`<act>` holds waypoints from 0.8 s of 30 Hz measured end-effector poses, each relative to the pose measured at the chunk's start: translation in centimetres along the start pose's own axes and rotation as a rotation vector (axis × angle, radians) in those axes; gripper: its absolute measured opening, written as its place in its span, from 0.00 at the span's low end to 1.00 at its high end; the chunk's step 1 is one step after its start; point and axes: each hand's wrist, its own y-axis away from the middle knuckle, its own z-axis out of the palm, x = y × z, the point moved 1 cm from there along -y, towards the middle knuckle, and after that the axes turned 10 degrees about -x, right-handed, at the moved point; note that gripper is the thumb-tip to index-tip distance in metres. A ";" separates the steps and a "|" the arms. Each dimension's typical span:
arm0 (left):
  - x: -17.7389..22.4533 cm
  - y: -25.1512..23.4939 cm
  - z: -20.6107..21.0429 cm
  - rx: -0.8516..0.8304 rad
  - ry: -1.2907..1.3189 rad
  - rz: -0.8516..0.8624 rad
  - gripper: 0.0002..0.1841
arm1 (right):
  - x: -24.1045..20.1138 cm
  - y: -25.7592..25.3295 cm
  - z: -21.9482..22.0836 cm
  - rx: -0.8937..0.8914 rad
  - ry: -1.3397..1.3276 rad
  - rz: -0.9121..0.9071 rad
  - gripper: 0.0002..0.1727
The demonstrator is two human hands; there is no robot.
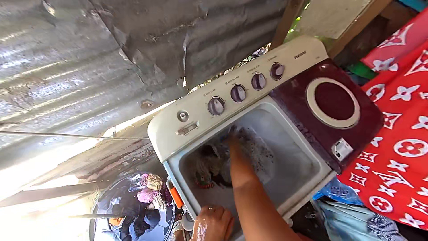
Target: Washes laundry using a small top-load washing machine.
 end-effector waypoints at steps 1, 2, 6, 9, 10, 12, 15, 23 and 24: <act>0.0 0.2 0.2 0.019 -0.011 -0.002 0.18 | 0.4 0.5 1.8 -0.086 -0.010 -0.026 0.54; 0.0 0.3 0.4 0.040 -0.021 -0.003 0.18 | 1.3 0.8 3.6 -0.191 0.005 -0.056 0.49; 0.0 0.4 0.7 0.069 -0.034 0.002 0.18 | 3.8 5.5 4.5 -0.599 0.407 -0.024 0.32; -0.1 0.3 0.6 0.061 -0.020 0.014 0.17 | 4.0 8.6 1.3 -0.665 0.434 -0.034 0.35; 0.1 0.4 0.5 0.048 -0.011 0.015 0.17 | 4.3 9.6 0.1 -0.647 0.329 -0.070 0.36; 0.2 0.3 0.3 0.019 0.007 0.017 0.16 | 4.5 12.4 -2.3 -0.550 0.041 -0.165 0.35; 0.3 0.3 -0.2 -0.020 0.037 0.023 0.16 | 4.6 17.6 -5.5 -0.321 -0.231 -0.281 0.24; -0.5 -1.2 -3.3 -0.260 0.427 -0.062 0.22 | 3.4 29.7 -12.1 0.129 -0.509 -0.662 0.07; -0.9 -2.1 -4.0 -0.266 0.544 -0.112 0.27 | 3.4 30.6 -12.3 0.172 -0.535 -0.694 0.09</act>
